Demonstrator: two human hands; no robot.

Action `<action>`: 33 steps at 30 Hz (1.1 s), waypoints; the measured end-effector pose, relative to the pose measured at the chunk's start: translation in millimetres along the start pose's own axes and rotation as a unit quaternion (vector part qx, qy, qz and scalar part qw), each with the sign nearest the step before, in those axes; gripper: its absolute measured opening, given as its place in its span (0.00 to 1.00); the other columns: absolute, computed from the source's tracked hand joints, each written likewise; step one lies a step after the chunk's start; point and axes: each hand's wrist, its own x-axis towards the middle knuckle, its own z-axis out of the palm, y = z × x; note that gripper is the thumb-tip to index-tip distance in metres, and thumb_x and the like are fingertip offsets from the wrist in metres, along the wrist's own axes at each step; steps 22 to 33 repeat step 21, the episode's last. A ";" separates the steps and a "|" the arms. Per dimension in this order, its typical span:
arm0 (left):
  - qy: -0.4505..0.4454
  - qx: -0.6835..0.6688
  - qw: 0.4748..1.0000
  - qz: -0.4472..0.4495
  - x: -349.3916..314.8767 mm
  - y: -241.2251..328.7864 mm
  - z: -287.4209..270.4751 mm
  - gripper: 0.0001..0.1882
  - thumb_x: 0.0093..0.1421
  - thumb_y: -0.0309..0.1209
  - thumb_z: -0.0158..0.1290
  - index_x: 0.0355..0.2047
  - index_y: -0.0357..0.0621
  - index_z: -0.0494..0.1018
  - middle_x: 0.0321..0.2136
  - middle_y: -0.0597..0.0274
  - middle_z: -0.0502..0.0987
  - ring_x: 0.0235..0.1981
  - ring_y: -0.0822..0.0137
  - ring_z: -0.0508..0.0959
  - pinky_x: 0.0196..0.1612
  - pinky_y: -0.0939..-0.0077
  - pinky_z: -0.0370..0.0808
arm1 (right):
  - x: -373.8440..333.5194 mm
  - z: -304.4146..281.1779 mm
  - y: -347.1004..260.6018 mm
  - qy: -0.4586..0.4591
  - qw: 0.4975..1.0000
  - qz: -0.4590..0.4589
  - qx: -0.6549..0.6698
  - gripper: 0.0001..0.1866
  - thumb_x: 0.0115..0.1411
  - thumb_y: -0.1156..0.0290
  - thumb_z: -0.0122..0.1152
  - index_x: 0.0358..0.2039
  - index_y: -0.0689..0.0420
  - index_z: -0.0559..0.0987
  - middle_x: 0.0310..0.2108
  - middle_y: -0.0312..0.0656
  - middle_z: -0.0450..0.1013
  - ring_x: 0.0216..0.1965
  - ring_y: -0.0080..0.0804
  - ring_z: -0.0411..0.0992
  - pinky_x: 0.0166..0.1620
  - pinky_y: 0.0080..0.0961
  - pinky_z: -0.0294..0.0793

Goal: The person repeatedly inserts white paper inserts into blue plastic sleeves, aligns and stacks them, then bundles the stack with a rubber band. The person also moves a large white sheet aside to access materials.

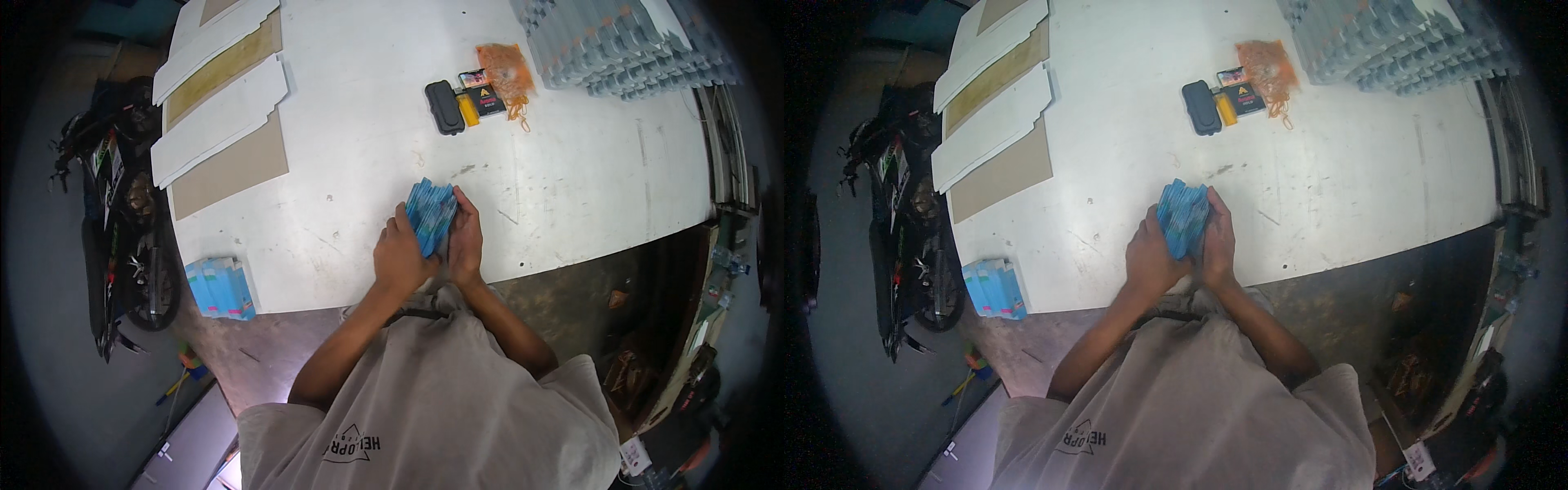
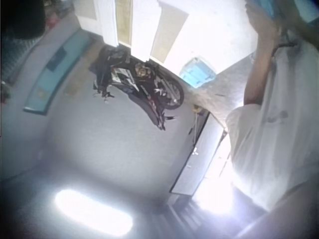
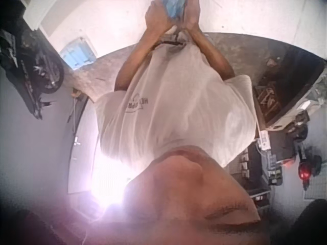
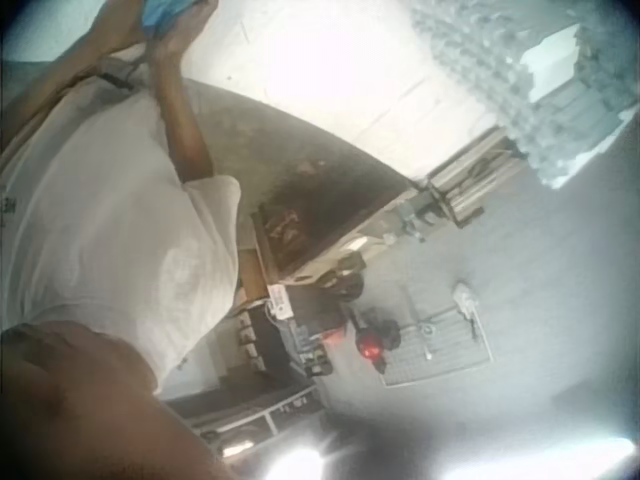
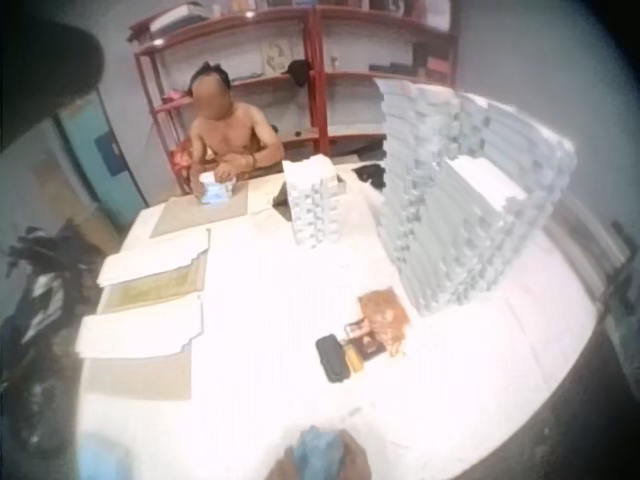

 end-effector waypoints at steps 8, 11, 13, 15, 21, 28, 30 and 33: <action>-0.081 0.138 0.977 0.145 -13.6 -16.0 -34.8 0.64 0.41 0.37 0.77 0.74 0.35 0.52 0.53 0.41 0.72 0.52 0.47 0.76 0.53 0.57 0.78 | -25.8 0.6 -74.5 -0.215 0.762 -0.253 -0.556 0.38 0.68 0.54 0.62 0.73 0.58 0.63 0.74 0.52 0.57 0.77 0.52 0.52 0.73 0.68 0.46; -0.084 0.151 0.976 0.136 -16.2 -13.6 -24.8 0.67 0.40 0.38 0.77 0.75 0.34 0.50 0.55 0.44 0.70 0.54 0.48 0.73 0.55 0.59 0.74 | -33.9 -4.0 -67.5 -0.303 0.667 -0.173 -0.658 0.36 0.69 0.48 0.59 0.70 0.56 0.69 0.75 0.43 0.59 0.77 0.47 0.52 0.74 0.68 0.47; -0.069 0.148 0.976 0.145 -16.6 -11.0 -24.7 0.67 0.40 0.40 0.77 0.75 0.33 0.50 0.55 0.44 0.70 0.54 0.48 0.73 0.55 0.58 0.73 | -34.9 -12.0 -60.5 -0.308 0.652 -0.173 -0.671 0.36 0.69 0.47 0.57 0.70 0.56 0.69 0.75 0.44 0.59 0.77 0.46 0.52 0.74 0.67 0.47; -0.056 0.148 0.976 0.149 -15.4 -13.9 -20.5 0.67 0.41 0.41 0.77 0.75 0.33 0.50 0.55 0.45 0.70 0.54 0.48 0.72 0.55 0.57 0.73 | -35.1 -15.2 -58.2 -0.309 0.645 -0.164 -0.680 0.37 0.69 0.47 0.57 0.71 0.56 0.68 0.75 0.44 0.59 0.77 0.45 0.51 0.74 0.66 0.48; -0.130 0.148 0.974 0.109 -2.2 -6.0 -26.4 0.65 0.46 0.44 0.74 0.75 0.34 0.48 0.57 0.44 0.68 0.55 0.47 0.72 0.55 0.54 0.72 | -33.2 -25.0 -47.9 -0.313 0.685 -0.128 -0.646 0.39 0.69 0.47 0.58 0.73 0.56 0.65 0.77 0.50 0.53 0.78 0.53 0.48 0.74 0.70 0.44; -0.130 0.148 0.974 0.109 -2.2 -6.0 -26.4 0.65 0.46 0.44 0.74 0.75 0.34 0.48 0.57 0.44 0.68 0.55 0.47 0.72 0.55 0.54 0.72 | -33.2 -25.0 -47.9 -0.313 0.685 -0.128 -0.646 0.39 0.69 0.47 0.58 0.73 0.56 0.65 0.77 0.50 0.53 0.78 0.53 0.48 0.74 0.70 0.44; -0.130 0.148 0.974 0.109 -2.2 -6.0 -26.4 0.65 0.46 0.44 0.74 0.75 0.34 0.48 0.57 0.44 0.68 0.55 0.47 0.72 0.55 0.54 0.72 | -33.2 -25.0 -47.9 -0.313 0.685 -0.128 -0.646 0.39 0.69 0.47 0.58 0.73 0.56 0.65 0.77 0.50 0.53 0.78 0.53 0.48 0.74 0.70 0.44; -0.130 0.148 0.974 0.109 -2.2 -6.0 -26.4 0.65 0.46 0.44 0.74 0.75 0.34 0.48 0.57 0.44 0.68 0.55 0.47 0.72 0.55 0.54 0.72 | -33.2 -25.0 -47.9 -0.313 0.685 -0.128 -0.646 0.39 0.69 0.47 0.58 0.73 0.56 0.65 0.77 0.50 0.53 0.78 0.53 0.48 0.74 0.70 0.44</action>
